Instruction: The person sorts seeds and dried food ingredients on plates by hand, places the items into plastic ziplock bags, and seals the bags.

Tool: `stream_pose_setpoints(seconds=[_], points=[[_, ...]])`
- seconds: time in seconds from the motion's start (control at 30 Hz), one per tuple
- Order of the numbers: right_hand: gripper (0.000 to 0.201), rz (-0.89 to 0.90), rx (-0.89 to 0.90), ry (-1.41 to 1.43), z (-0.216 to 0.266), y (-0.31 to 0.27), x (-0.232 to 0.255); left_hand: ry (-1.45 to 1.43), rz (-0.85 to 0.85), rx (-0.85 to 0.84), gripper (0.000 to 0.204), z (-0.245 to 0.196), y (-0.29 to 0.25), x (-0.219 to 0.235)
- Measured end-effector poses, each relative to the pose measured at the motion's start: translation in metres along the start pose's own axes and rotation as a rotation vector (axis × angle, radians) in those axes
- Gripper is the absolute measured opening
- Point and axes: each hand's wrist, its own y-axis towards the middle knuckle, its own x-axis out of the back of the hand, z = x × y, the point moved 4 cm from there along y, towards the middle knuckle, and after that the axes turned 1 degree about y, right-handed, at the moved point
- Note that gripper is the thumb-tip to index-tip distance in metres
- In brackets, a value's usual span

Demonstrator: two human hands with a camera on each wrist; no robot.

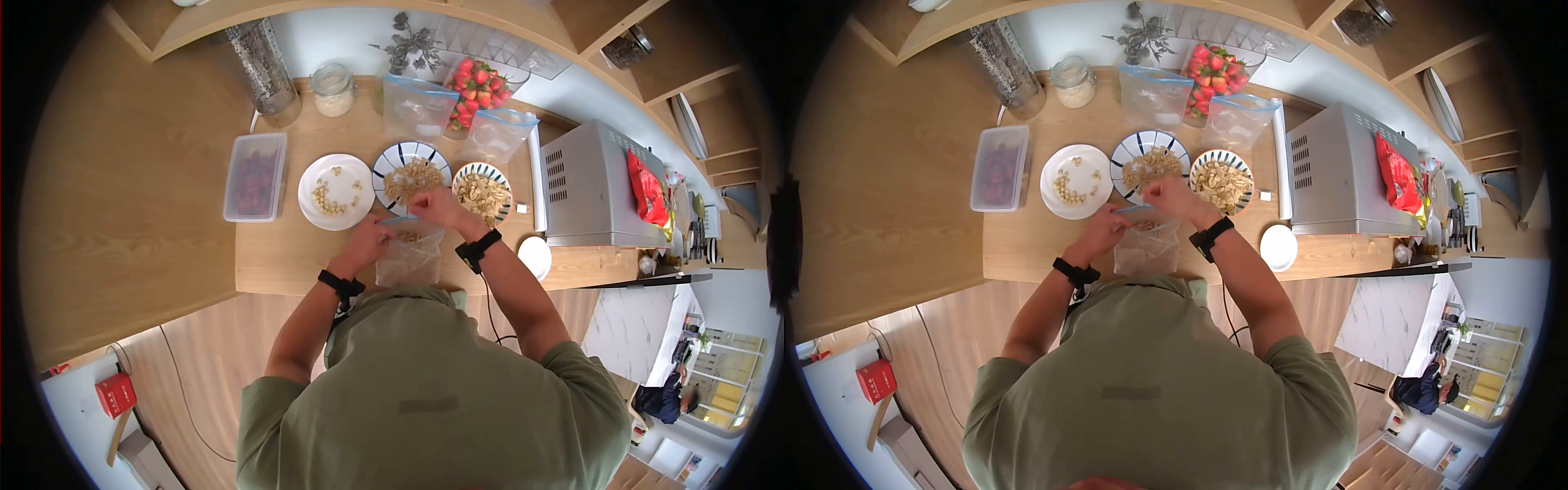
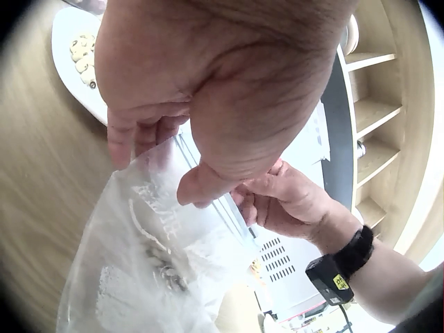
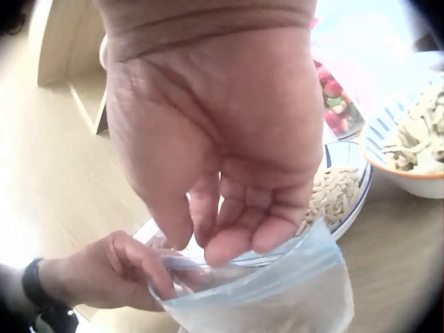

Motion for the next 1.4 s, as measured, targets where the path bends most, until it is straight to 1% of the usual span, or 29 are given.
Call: stream_pose_setpoints(seconds=[0.03, 0.07, 0.1, 0.13, 0.17, 0.23, 0.27, 0.33, 0.37, 0.4, 0.47, 0.5, 0.6, 0.63, 0.7, 0.73, 0.8, 0.83, 0.9, 0.93, 1.0, 1.03, 1.1, 1.13, 1.2, 1.23, 1.3, 1.33, 1.4], points=[[0.023, -0.17, -0.052, -0.022, -0.014, 0.009, 0.008, 0.004, -0.012, 0.008, 0.018, 0.0, -0.001, 0.001], [0.023, -0.172, -0.051, -0.02, -0.027, 0.021, 0.008, 0.006, -0.01, 0.006, 0.018, 0.0, -0.002, 0.001], [0.036, -0.313, -0.07, -0.206, -0.039, 0.034, 0.014, -0.008, -0.002, 0.021, 0.018, 0.002, -0.002, 0.0], [0.051, -0.453, -0.088, -0.392, -0.032, 0.038, 0.021, -0.022, 0.006, 0.036, 0.017, 0.002, -0.002, 0.001], [0.051, -0.456, -0.087, -0.387, -0.028, 0.04, 0.02, -0.017, 0.008, 0.036, 0.017, 0.002, -0.002, 0.002], [0.078, -0.333, -0.169, -0.413, -0.021, 0.049, 0.016, -0.053, 0.047, 0.064, 0.016, 0.003, -0.001, 0.003], [0.078, -0.342, -0.164, -0.406, -0.017, 0.054, 0.012, -0.043, 0.049, 0.059, 0.016, 0.002, 0.0, 0.005], [0.084, -0.218, -0.19, -0.528, -0.007, 0.06, 0.003, -0.02, 0.078, 0.056, 0.014, -0.001, -0.001, 0.007], [0.072, -0.228, -0.172, -0.505, 0.007, 0.053, 0.003, -0.003, 0.073, 0.044, 0.014, 0.0, -0.001, 0.005], [0.072, -0.247, -0.159, -0.502, 0.006, 0.057, 0.001, 0.011, 0.068, 0.05, 0.014, 0.002, -0.002, 0.004], [0.054, -0.249, -0.06, -0.467, -0.014, 0.07, -0.01, 0.036, 0.057, 0.05, 0.014, 0.004, -0.002, 0.006], [0.034, -0.34, 0.047, -0.395, -0.021, 0.071, -0.013, 0.014, 0.061, 0.069, 0.014, 0.004, -0.003, 0.007], [0.025, -0.278, 0.106, -0.487, -0.041, 0.08, -0.013, -0.022, 0.068, 0.078, 0.015, 0.006, -0.001, 0.006], [0.025, -0.279, 0.105, -0.487, -0.05, 0.084, -0.015, -0.037, 0.07, 0.068, 0.016, 0.006, 0.0, 0.005], [0.014, -0.311, 0.085, -0.541, -0.063, 0.088, -0.014, -0.02, 0.066, 0.034, 0.016, 0.013, 0.003, 0.0], [0.014, -0.313, 0.081, -0.54, -0.061, 0.086, -0.01, -0.005, 0.06, 0.002, 0.016, 0.011, 0.004, 0.0], [0.011, -0.37, 0.09, -0.363, -0.057, 0.08, 0.002, -0.014, 0.069, 0.025, 0.017, 0.01, 0.007, -0.002], [0.011, -0.367, 0.085, -0.363, -0.053, 0.076, 0.005, -0.021, 0.074, 0.053, 0.017, 0.008, 0.007, -0.001], [0.01, -0.52, -0.012, -0.13, -0.049, 0.065, 0.015, -0.022, 0.077, 0.042, 0.017, -0.002, 0.009, 0.004], [0.01, -0.513, -0.018, -0.128, -0.048, 0.061, 0.016, -0.018, 0.081, 0.027, 0.017, -0.003, 0.009, 0.005], [0.013, -0.388, -0.11, 0.186, -0.053, 0.055, 0.018, -0.004, 0.072, 0.016, 0.017, 0.0, 0.01, 0.004], [0.013, -0.381, -0.119, 0.186, -0.05, 0.046, 0.02, 0.014, 0.058, 0.002, 0.017, 0.001, 0.01, 0.003], [0.012, -0.112, -0.08, 0.43, -0.037, 0.03, 0.014, 0.009, 0.055, 0.003, 0.017, 0.001, 0.01, 0.004], [0.012, -0.105, -0.086, 0.429, -0.033, 0.022, 0.012, 0.014, 0.048, -0.005, 0.017, 0.0, 0.01, 0.004], [0.013, 0.004, 0.107, 0.154, -0.017, 0.005, 0.0, 0.004, 0.042, -0.007, 0.017, 0.001, 0.01, 0.003], [0.013, 0.009, 0.105, 0.154, -0.02, 0.002, -0.005, -0.001, 0.036, -0.016, 0.016, 0.001, 0.011, 0.003], [0.012, 0.015, 0.294, -0.176, -0.017, -0.006, -0.018, -0.019, 0.041, -0.003, 0.016, 0.002, 0.01, 0.003], [0.012, 0.02, 0.293, -0.176, -0.013, -0.01, -0.019, -0.032, 0.046, 0.004, 0.016, 0.001, 0.012, 0.003], [0.011, 0.125, 0.172, -0.118, -0.002, -0.018, -0.02, -0.033, 0.037, -0.001, 0.015, -0.002, 0.013, 0.006]])
